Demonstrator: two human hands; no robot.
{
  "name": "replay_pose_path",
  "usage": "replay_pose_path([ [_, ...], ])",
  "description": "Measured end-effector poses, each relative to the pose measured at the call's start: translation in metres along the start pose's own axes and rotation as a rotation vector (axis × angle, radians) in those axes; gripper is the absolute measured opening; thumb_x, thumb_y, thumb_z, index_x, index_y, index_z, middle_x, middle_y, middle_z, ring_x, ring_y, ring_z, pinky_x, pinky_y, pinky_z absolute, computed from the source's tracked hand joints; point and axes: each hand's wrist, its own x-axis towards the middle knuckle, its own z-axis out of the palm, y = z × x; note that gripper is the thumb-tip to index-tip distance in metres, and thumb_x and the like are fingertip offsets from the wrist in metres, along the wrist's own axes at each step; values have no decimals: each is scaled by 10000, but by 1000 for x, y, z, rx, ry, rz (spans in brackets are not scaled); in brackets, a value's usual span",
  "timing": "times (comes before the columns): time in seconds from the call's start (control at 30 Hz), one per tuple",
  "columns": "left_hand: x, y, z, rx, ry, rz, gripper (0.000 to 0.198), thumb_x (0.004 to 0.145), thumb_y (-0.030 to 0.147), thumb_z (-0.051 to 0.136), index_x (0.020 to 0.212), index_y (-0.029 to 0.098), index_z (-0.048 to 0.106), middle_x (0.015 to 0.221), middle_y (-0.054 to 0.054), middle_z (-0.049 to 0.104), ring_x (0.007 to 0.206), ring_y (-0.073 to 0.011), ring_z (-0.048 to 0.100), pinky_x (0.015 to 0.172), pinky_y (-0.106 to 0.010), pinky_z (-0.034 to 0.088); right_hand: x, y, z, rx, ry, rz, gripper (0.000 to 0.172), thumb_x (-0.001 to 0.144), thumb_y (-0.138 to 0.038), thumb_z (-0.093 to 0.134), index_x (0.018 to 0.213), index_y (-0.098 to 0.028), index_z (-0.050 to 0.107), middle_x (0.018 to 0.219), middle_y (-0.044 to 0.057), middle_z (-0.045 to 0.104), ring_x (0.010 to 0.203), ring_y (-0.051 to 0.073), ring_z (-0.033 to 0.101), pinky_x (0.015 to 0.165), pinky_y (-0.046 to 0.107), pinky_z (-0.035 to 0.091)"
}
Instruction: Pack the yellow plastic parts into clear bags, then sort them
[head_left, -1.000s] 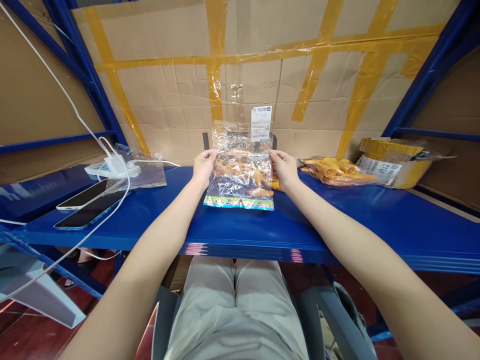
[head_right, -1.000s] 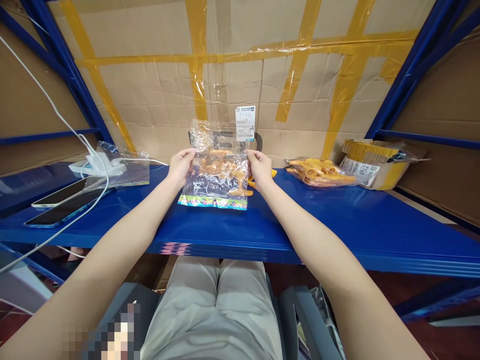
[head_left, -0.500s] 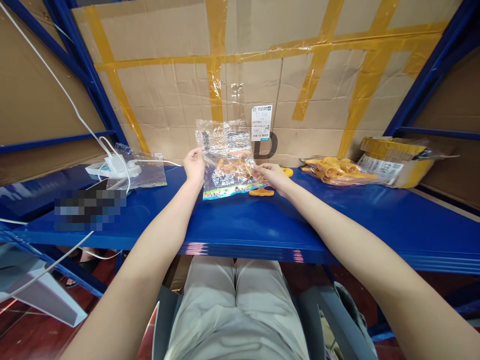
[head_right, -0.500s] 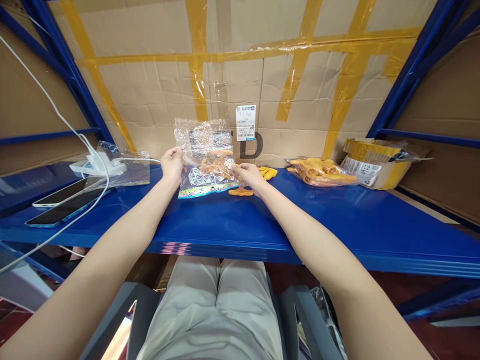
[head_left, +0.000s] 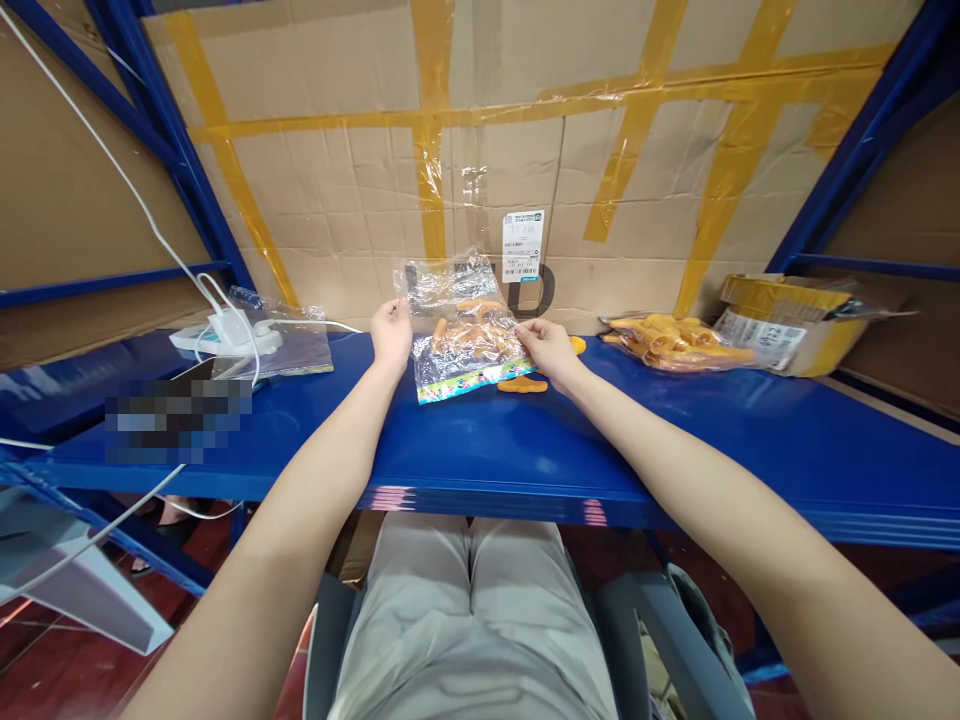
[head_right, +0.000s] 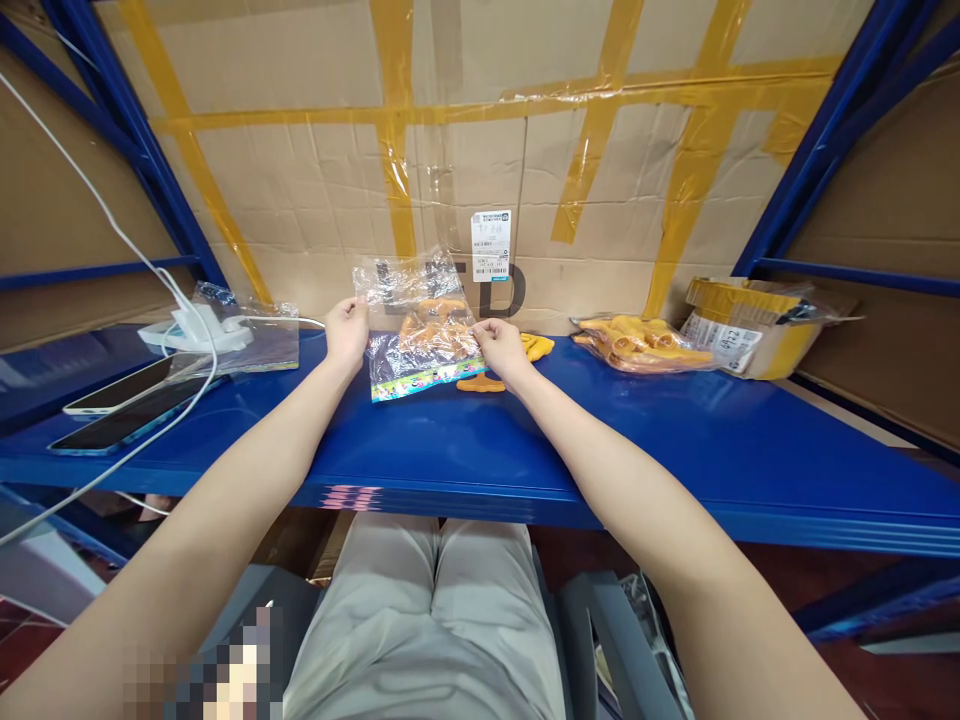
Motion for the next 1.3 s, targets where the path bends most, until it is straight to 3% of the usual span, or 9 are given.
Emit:
replay_pose_path([
  [0.13, 2, -1, -1, 128, -94, -1, 330, 884, 445, 513, 1098, 210, 600, 804, -46, 642, 834, -213, 643, 747, -295, 481, 2, 0, -2, -15, 51, -48, 164, 739, -337, 662, 668, -205, 594, 470, -68, 445, 454, 82, 349, 455, 214, 275],
  [0.2, 4, -1, -4, 304, -123, -24, 463, 877, 445, 513, 1272, 204, 517, 1072, -121, 658, 1101, -282, 593, 913, -385, 450, 3, -2, -4, -9, 73, -81, 159, 750, -349, 647, 693, -207, 604, 467, -72, 409, 454, 88, 328, 467, 226, 265],
  [0.3, 10, -6, -18, 700, -74, -130, 672, 857, 433, 486, 1440, 128, 351, 1448, -208, 431, 1387, -365, 318, 1074, -530, 295, 4, -6, -8, 5, 118, -120, 178, 757, -378, 636, 731, -204, 608, 483, -72, 396, 464, 93, 317, 479, 233, 262],
  [0.43, 25, -33, -57, 1045, -44, -303, 832, 834, 423, 447, 1497, -12, 196, 1575, -273, 95, 1455, -428, 52, 1067, -667, 187, 5, -10, -12, 19, 165, -144, 194, 757, -392, 629, 750, -201, 597, 496, -72, 395, 476, 92, 323, 486, 230, 266],
  [0.53, 40, -55, -87, 1117, -46, -441, 920, 805, 539, 448, 1509, 5, 193, 1537, -313, 196, 1409, -523, 123, 994, -751, 191, 6, -10, -13, 22, 173, -152, 195, 753, -394, 626, 752, -201, 599, 514, -66, 416, 490, 96, 344, 487, 230, 276],
  [0.7, 58, -64, -113, 1274, -358, -437, 903, 811, 656, 385, 1484, 57, 329, 1547, -249, 242, 1422, -466, 169, 1076, -638, 235, 6, -10, -11, 55, 153, -127, 204, 752, -406, 637, 756, -205, 601, 492, -72, 392, 462, 95, 322, 468, 235, 260],
  [0.9, 66, -62, -118, 1279, -614, -241, 762, 862, 554, 395, 1419, 37, 445, 1476, -251, 374, 1365, -425, 349, 1081, -546, 307, 7, -16, -6, 113, 157, -166, 256, 740, -458, 667, 764, -212, 602, 515, -67, 411, 466, 91, 334, 456, 232, 267],
  [1.1, 70, -63, -120, 1291, -708, -125, 651, 890, 489, 353, 1359, 71, 525, 1437, -202, 454, 1325, -346, 447, 1075, -445, 346, 13, -26, 1, 123, 175, -281, 303, 745, -510, 670, 775, -217, 598, 623, -25, 529, 602, 126, 487, 546, 242, 395],
  [1.3, 71, -55, -124, 1178, -691, -130, 532, 879, 418, 409, 1250, 93, 609, 1361, -190, 551, 1277, -351, 499, 1060, -433, 362, 27, -44, 15, 85, 159, -369, 285, 816, -511, 612, 815, -228, 579, 729, 8, 569, 776, 166, 569, 652, 264, 452],
])
